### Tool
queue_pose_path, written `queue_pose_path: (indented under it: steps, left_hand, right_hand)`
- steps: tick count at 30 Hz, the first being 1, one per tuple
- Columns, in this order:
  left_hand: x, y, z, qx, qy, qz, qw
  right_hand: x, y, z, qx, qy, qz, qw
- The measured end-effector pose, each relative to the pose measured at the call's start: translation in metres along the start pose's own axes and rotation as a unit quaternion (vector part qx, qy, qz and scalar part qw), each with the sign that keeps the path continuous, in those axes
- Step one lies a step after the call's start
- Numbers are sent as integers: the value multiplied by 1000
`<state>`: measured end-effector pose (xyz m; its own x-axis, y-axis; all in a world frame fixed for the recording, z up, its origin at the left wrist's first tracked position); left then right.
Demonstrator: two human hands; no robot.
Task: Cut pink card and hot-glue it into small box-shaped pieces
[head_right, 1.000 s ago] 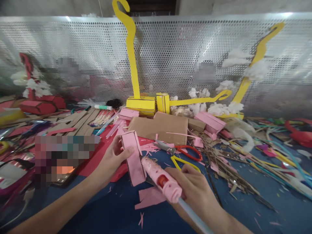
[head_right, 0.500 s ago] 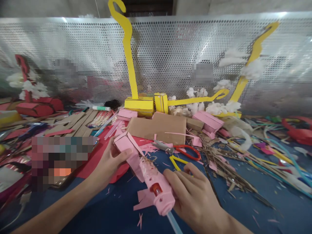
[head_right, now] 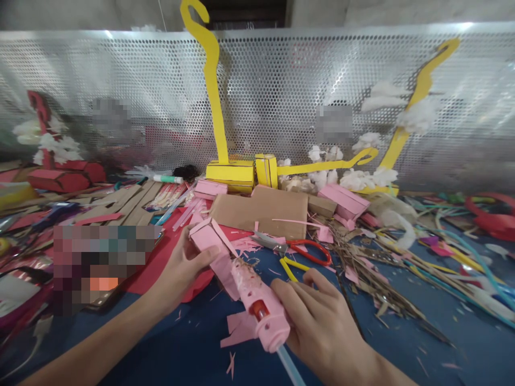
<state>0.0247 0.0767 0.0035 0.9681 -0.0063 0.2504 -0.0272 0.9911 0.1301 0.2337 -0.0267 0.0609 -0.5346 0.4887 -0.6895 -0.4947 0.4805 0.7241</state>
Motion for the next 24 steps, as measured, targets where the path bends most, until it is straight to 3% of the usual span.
queue_pose_path:
  steps: [24]
  left_hand:
    - [8,-4,-1,-17,0,-27,999]
  right_hand:
    - [-3,-1,0,-2,0,13,1000]
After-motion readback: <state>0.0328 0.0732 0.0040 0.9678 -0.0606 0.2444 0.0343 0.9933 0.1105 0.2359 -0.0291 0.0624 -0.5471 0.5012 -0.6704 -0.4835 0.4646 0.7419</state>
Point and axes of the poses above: each hand's wrist, its own y-axis towards the middle knuckle, its own x-axis out of the palm, z = x × y, the point moved 8 cm from there along y, towards the middle knuckle, and after that the axes turned 3 degrees about x, right-handed, at the moved point
